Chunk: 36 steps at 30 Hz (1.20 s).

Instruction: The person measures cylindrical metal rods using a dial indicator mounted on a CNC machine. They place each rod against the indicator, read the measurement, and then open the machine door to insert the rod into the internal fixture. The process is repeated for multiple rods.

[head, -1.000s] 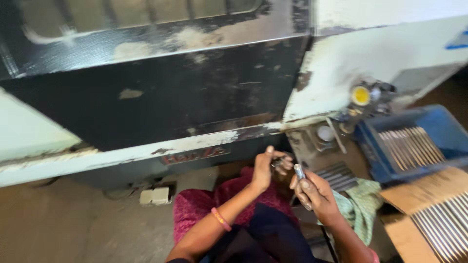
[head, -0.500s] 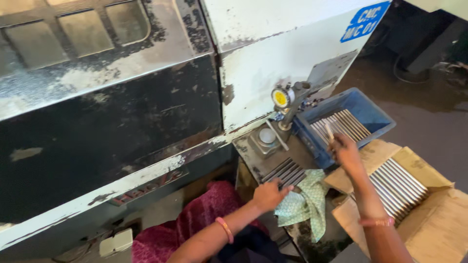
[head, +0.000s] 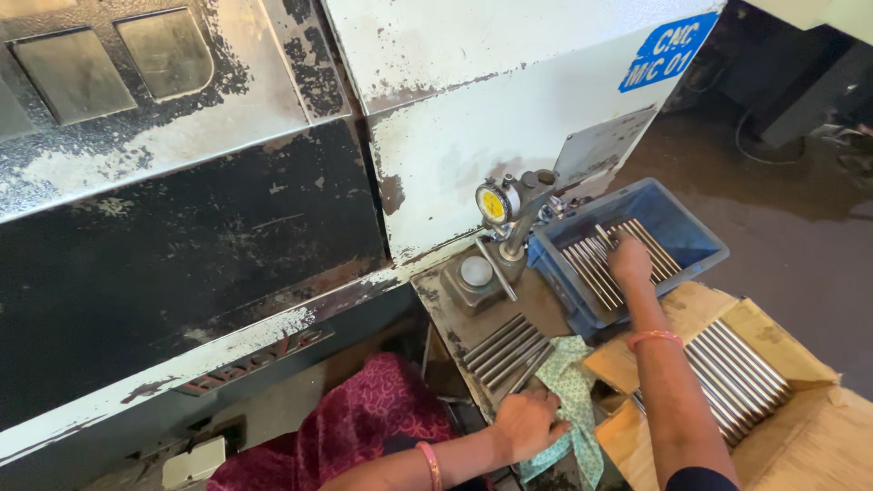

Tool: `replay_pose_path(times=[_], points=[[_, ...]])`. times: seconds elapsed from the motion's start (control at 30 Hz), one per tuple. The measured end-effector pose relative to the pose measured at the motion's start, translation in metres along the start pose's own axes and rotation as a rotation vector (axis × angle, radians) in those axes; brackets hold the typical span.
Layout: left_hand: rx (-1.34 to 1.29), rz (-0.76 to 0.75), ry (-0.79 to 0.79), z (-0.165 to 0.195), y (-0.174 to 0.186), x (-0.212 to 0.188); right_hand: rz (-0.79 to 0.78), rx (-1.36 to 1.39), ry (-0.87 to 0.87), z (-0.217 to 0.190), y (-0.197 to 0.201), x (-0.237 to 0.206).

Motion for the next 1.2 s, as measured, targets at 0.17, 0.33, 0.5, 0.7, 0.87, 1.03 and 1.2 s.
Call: replay_pose_path(times=[0.17, 0.33, 0.5, 0.7, 0.87, 1.03, 1.2], points=[[-0.176, 0.081, 0.092, 0.012, -0.005, 0.003, -0.121, -0.111, -0.026, 0.012, -0.014, 0.003], [-0.133, -0.023, 0.010, 0.023, -0.018, -0.007, -0.043, -0.130, 0.088, 0.018, -0.019, 0.003], [0.033, -0.062, -0.094, 0.016, -0.016, -0.018, 0.116, -0.004, 0.294, 0.007, -0.011, -0.017], [0.076, -0.027, -0.282, 0.012, -0.011, -0.022, -0.106, 0.075, 0.373, -0.026, 0.007, -0.072], [-0.009, 0.235, -0.234, -0.001, 0.019, -0.041, -0.539, 0.080, 0.459, -0.034, -0.004, -0.129], [0.193, 0.161, 0.074, -0.019, 0.047, -0.028, -0.683, -0.091, 0.533, -0.032, -0.031, -0.177], [0.045, 0.168, 0.187, -0.015, 0.074, -0.018, -0.609, -0.159, 0.504, -0.039, -0.035, -0.213]])
Point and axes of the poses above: each hand's wrist, its own x-axis towards the middle knuckle, its own y-axis out of the back of the hand, z = x × y, the point moved 2 cm from there along x, towards the middle knuckle, and after that the axes turned 6 degrees about z, right-handed, at the moved point
